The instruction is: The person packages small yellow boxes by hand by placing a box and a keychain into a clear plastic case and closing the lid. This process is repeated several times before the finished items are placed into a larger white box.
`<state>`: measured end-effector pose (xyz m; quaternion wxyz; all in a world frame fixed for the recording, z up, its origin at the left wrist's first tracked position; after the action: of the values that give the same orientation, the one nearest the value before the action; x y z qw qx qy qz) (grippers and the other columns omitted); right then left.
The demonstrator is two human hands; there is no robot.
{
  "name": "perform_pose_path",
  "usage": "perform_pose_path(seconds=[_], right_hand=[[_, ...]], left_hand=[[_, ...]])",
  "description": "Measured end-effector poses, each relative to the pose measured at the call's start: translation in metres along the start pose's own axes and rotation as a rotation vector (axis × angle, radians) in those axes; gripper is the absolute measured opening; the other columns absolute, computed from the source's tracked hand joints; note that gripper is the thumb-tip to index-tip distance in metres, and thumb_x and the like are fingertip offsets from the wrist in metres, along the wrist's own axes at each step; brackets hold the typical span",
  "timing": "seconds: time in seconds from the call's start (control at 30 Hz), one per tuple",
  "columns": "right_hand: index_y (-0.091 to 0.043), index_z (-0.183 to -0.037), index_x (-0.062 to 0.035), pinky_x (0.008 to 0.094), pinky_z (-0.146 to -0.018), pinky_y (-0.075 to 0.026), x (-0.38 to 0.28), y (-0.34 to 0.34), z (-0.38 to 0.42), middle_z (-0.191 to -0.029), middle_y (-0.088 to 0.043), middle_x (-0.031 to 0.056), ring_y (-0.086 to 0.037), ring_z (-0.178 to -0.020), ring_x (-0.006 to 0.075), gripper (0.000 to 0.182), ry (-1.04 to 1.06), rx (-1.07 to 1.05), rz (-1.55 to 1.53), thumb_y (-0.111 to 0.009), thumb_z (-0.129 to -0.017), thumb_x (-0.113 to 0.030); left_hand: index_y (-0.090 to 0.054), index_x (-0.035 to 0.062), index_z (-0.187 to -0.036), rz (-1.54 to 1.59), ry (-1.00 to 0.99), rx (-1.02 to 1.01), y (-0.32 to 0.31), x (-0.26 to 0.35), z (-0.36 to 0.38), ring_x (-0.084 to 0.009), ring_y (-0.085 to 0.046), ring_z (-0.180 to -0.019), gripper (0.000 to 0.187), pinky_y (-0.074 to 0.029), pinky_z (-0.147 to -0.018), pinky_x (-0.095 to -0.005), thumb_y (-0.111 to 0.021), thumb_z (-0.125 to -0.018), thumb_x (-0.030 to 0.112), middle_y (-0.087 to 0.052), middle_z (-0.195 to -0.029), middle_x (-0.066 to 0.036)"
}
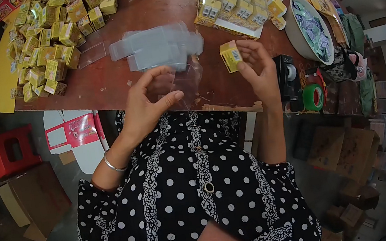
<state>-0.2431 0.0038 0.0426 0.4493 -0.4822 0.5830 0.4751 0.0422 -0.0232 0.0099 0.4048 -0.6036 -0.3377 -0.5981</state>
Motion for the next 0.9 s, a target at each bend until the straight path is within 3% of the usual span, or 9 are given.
perform_pose_path(seconds=[0.1, 0.23, 0.33, 0.4, 0.53, 0.6, 0.73, 0.9], right_hand=[[-0.051, -0.134, 0.005, 0.0344, -0.103, -0.05, -0.039, -0.024, 0.003, -0.128, -0.062, 0.0157, -0.061, -0.12, 0.0209, 0.045, 0.138, 0.026, -0.178, -0.064, -0.091, 0.004], [-0.054, -0.131, 0.0035, 0.0348, -0.104, -0.05, -0.051, -0.045, 0.003, -0.13, -0.061, 0.0152, -0.06, -0.122, 0.021, 0.044, 0.279, 0.043, -0.11, -0.068, -0.09, 0.004], [-0.061, -0.125, 0.0015, 0.0347, -0.101, -0.052, -0.054, -0.05, 0.001, -0.128, -0.064, 0.0153, -0.063, -0.119, 0.0226, 0.04, 0.329, 0.011, 0.145, -0.07, -0.086, 0.004], [-0.062, -0.125, 0.0033, 0.0362, -0.108, -0.044, -0.058, -0.05, 0.003, -0.133, -0.062, 0.0167, -0.059, -0.126, 0.025, 0.038, 0.385, -0.092, 0.457, -0.066, -0.087, 0.004], [-0.065, -0.122, 0.0026, 0.0359, -0.108, -0.044, -0.068, -0.056, 0.003, -0.13, -0.065, 0.0167, -0.059, -0.125, 0.0253, 0.037, 0.352, -0.136, 0.534, -0.066, -0.085, 0.004], [-0.069, -0.116, -0.003, 0.0365, -0.095, -0.052, -0.064, -0.058, -0.002, -0.12, -0.07, 0.0135, -0.066, -0.111, 0.0292, 0.034, 0.38, -0.113, 0.453, -0.072, -0.082, -0.001], [-0.069, -0.117, -0.0038, 0.0372, -0.096, -0.052, -0.048, -0.057, -0.007, -0.12, -0.07, 0.013, -0.065, -0.113, 0.0297, 0.034, 0.373, -0.149, 0.458, -0.074, -0.083, -0.004], [-0.065, -0.122, -0.0031, 0.0412, -0.101, -0.049, -0.051, -0.063, -0.003, -0.125, -0.068, 0.0123, -0.06, -0.122, 0.0319, 0.039, 0.556, -0.128, 0.672, -0.077, -0.086, -0.009]], left_hand=[[-0.057, 0.0008, -0.135, -0.046, -0.043, -0.019, -0.009, 0.001, -0.004, -0.019, -0.065, -0.112, 0.059, -0.056, -0.094, -0.032, -0.084, -0.084, 0.008, -0.067, -0.121, -0.013], [-0.056, 0.0, -0.137, -0.028, -0.036, -0.06, -0.018, 0.005, -0.007, -0.0193, -0.065, -0.113, 0.061, -0.056, -0.095, -0.033, -0.084, -0.083, 0.007, -0.067, -0.121, -0.013], [-0.055, -0.0008, -0.138, 0.046, -0.065, -0.04, -0.018, 0.011, -0.006, -0.0194, -0.065, -0.112, 0.062, -0.057, -0.094, -0.033, -0.084, -0.083, 0.006, -0.067, -0.12, -0.013], [-0.054, -0.0024, -0.139, 0.052, -0.044, -0.046, -0.017, 0.014, -0.005, -0.0194, -0.065, -0.112, 0.062, -0.057, -0.094, -0.0328, -0.083, -0.084, 0.006, -0.067, -0.122, -0.014], [-0.053, -0.0023, -0.14, 0.072, -0.066, -0.044, -0.021, 0.01, -0.002, -0.019, -0.067, -0.11, 0.061, -0.058, -0.092, -0.0324, -0.081, -0.086, 0.005, -0.066, -0.123, -0.014], [-0.051, -0.0021, -0.141, 0.167, -0.094, -0.07, -0.025, 0.016, -0.003, -0.019, -0.068, -0.108, 0.06, -0.058, -0.091, -0.0326, -0.079, -0.088, 0.003, -0.067, -0.123, -0.014], [-0.05, 0.0008, -0.144, 0.16, -0.132, -0.059, -0.029, 0.02, -0.004, -0.0177, -0.067, -0.108, 0.061, -0.058, -0.092, -0.0321, -0.077, -0.089, 0.001, -0.067, -0.121, -0.012], [-0.047, 0.0062, -0.149, 0.193, -0.209, -0.02, -0.032, 0.015, -0.007, -0.0134, -0.066, -0.108, 0.063, -0.056, -0.094, -0.0297, -0.074, -0.092, 0.003, -0.066, -0.121, -0.008]])
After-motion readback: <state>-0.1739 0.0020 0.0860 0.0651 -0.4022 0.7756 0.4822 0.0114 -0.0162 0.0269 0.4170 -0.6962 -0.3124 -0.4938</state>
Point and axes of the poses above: each hand's wrist, its own z-axis away from the middle knuckle, its own y-axis out of the back of the hand, x = y × z, the point moved 3 cm from there along -z, towards the middle knuckle
